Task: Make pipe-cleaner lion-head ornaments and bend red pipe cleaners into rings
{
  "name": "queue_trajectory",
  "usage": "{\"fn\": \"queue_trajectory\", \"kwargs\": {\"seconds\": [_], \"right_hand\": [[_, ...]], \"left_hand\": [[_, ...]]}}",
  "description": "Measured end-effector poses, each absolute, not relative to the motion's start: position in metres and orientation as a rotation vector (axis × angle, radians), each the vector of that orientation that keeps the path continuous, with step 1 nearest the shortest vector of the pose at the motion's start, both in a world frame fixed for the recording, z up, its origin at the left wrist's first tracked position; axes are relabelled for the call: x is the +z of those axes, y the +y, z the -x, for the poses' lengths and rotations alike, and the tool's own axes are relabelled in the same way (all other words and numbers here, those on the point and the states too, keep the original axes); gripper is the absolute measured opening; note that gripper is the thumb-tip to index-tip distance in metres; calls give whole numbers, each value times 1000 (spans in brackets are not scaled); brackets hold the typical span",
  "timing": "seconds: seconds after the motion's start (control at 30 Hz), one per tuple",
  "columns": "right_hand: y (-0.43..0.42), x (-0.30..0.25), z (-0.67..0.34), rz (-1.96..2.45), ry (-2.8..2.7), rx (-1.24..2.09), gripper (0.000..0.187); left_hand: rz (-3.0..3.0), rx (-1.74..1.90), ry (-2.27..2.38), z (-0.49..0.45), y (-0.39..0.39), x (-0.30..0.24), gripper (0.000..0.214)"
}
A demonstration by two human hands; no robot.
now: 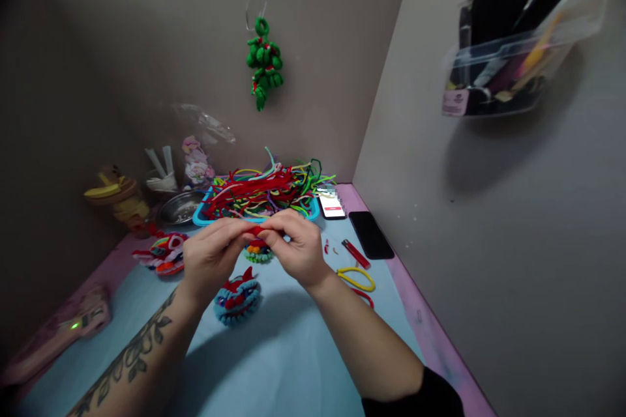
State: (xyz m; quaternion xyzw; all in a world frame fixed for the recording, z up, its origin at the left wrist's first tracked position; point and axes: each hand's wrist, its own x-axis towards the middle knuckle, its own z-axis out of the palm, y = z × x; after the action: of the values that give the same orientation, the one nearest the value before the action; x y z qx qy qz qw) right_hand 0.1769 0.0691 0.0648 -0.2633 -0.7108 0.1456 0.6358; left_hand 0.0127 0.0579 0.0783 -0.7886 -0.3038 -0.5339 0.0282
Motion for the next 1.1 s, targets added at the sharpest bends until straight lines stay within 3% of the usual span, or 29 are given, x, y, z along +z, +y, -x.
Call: {"fn": "queue_trajectory", "kwargs": {"seconds": [0.5,0.67,0.77,0.9,1.1], "right_hand": [[61,71,-182,487,-1699,233,7],[76,72,-190,689,-1628,458,33],[83,75,-196,784,-1573,462,22],[86,76,-197,804,-1613,583,17],[92,72,-197,771,-1628,690,16]], "left_hand": [[2493,-1755,-984,-16,47,87,9],[2517,-2156,-1846,-20,67,76,22],[2602,-2560,-2148,-26,76,67,36],[2505,-2965,-2321,-36,75,66,38],[2528,-3038,-2442,-44,68,64,44]]}}
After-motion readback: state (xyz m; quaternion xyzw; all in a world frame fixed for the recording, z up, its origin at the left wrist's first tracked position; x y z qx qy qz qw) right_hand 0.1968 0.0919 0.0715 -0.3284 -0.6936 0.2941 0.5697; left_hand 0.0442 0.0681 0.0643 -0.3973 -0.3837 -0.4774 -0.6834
